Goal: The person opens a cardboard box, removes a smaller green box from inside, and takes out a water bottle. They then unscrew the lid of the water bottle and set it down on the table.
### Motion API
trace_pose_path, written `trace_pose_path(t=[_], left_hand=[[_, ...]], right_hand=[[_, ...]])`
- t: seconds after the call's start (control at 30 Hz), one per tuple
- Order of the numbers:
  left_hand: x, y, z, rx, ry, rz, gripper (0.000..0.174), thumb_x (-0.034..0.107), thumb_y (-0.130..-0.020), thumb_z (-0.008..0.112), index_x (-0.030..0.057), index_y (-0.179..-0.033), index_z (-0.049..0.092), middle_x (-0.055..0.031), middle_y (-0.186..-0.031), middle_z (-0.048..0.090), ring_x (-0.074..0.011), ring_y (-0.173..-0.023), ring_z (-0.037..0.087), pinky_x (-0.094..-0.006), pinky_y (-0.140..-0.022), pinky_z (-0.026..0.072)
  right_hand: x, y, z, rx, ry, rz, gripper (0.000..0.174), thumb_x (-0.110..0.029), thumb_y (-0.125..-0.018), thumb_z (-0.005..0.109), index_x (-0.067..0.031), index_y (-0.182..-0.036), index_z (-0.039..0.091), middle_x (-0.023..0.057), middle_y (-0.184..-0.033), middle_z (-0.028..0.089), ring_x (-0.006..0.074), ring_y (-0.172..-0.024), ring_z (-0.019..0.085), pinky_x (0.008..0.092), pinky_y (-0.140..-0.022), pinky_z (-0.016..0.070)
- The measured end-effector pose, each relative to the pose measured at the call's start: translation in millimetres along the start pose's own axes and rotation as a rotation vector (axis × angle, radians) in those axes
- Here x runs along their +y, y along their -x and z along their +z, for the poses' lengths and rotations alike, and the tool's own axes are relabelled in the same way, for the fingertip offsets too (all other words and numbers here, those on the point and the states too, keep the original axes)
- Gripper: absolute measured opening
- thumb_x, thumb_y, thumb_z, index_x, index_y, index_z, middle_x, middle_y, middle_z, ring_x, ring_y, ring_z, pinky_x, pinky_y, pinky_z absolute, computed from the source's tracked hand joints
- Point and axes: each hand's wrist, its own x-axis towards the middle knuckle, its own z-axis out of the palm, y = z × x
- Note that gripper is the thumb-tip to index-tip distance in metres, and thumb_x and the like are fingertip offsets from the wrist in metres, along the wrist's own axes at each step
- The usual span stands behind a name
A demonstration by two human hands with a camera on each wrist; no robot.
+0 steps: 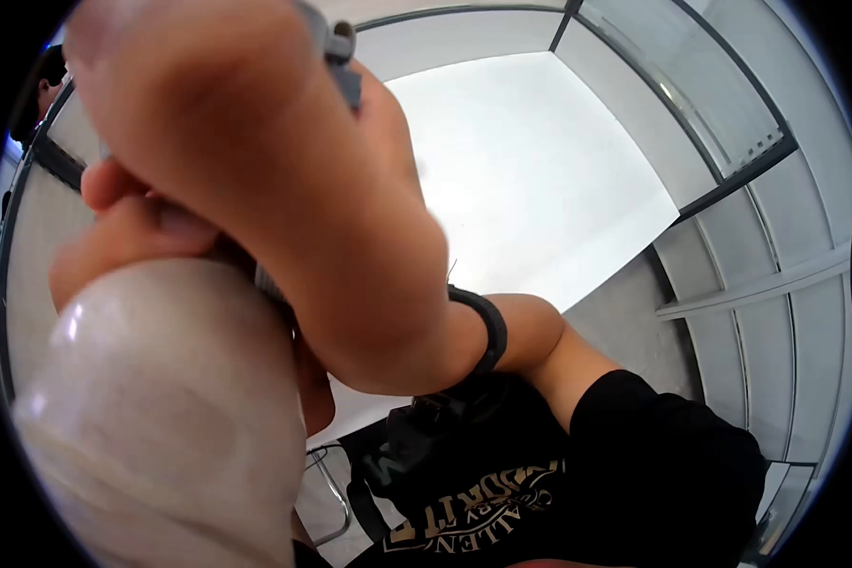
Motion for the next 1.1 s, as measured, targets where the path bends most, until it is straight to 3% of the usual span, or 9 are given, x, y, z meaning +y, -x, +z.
trace_pose_path(t=[0.23, 0.4, 0.6, 0.7, 0.87, 1.1], left_hand=[[15.8, -29.4, 31.0, -0.08, 0.047, 0.054, 0.091, 0.045, -0.076, 0.088, 0.0082, -0.146, 0.041, -0.0107, -0.143, 0.051, -0.0246, -0.136, 0.046, -0.0427, -0.119, 0.0339], [10.2, -15.6, 3.2, -0.058, -0.092, 0.034, 0.097, 0.047, -0.077, 0.088, 0.0091, -0.151, 0.038, -0.011, -0.148, 0.048, -0.0254, -0.142, 0.043, -0.0441, -0.124, 0.0311], [37.1, 13.6, -58.5, -0.047, -0.581, -0.069, 0.104, 0.05, -0.077, 0.088, 0.0102, -0.156, 0.034, -0.0112, -0.155, 0.044, -0.0264, -0.149, 0.039, -0.0457, -0.13, 0.0277], [53.9, 13.7, -58.9, -0.074, -0.809, -0.136, 0.12, 0.042, -0.069, 0.097, 0.0105, -0.161, 0.028, -0.0094, -0.16, 0.04, -0.0264, -0.151, 0.037, -0.0434, -0.131, 0.0259], [37.3, 2.4, -47.5, -0.046, -0.468, -0.074, 0.11, 0.035, -0.068, 0.096, 0.0089, -0.155, 0.035, -0.009, -0.151, 0.047, -0.0248, -0.14, 0.044, -0.0415, -0.123, 0.0323], [27.8, -3.8, -45.2, -0.086, -0.244, -0.025, 0.096, 0.025, -0.067, 0.095, 0.0066, -0.146, 0.044, -0.0085, -0.138, 0.055, -0.0225, -0.126, 0.053, -0.0389, -0.111, 0.0412]], right_hand=[[-12.9, 9.5, 22.5, 0.137, -0.006, 0.183, 0.053, -0.046, -0.091, 0.079, 0.0021, -0.102, 0.06, 0.0074, -0.08, 0.067, 0.0123, -0.065, 0.066, 0.0262, -0.061, 0.0557], [-7.0, 8.8, 3.3, 0.067, 0.088, 0.168, 0.052, -0.053, -0.089, 0.079, -0.0022, -0.094, 0.065, 0.0062, -0.082, 0.068, 0.0111, -0.073, 0.065, 0.0267, -0.07, 0.0538], [-15.3, 13.7, 15.0, 0.123, 0.123, 0.25, 0.055, -0.056, -0.089, 0.078, -0.0026, -0.098, 0.066, 0.0077, -0.088, 0.068, 0.0129, -0.08, 0.065, 0.0285, -0.076, 0.0535], [-13.3, 13.0, 15.9, 0.094, 0.117, 0.233, 0.056, -0.056, -0.09, 0.077, -0.0025, -0.102, 0.065, 0.0087, -0.093, 0.068, 0.0142, -0.085, 0.065, 0.0297, -0.079, 0.0532], [-12.9, 7.9, 14.5, 0.064, 0.163, 0.221, 0.057, -0.055, -0.092, 0.075, -0.0023, -0.11, 0.063, 0.0105, -0.101, 0.068, 0.0164, -0.094, 0.064, 0.0317, -0.084, 0.0527], [-10.6, 3.4, 10.1, 0.024, 0.209, 0.205, 0.061, -0.055, -0.094, 0.073, -0.0021, -0.121, 0.061, 0.013, -0.113, 0.067, 0.0195, -0.106, 0.064, 0.0346, -0.091, 0.052]])
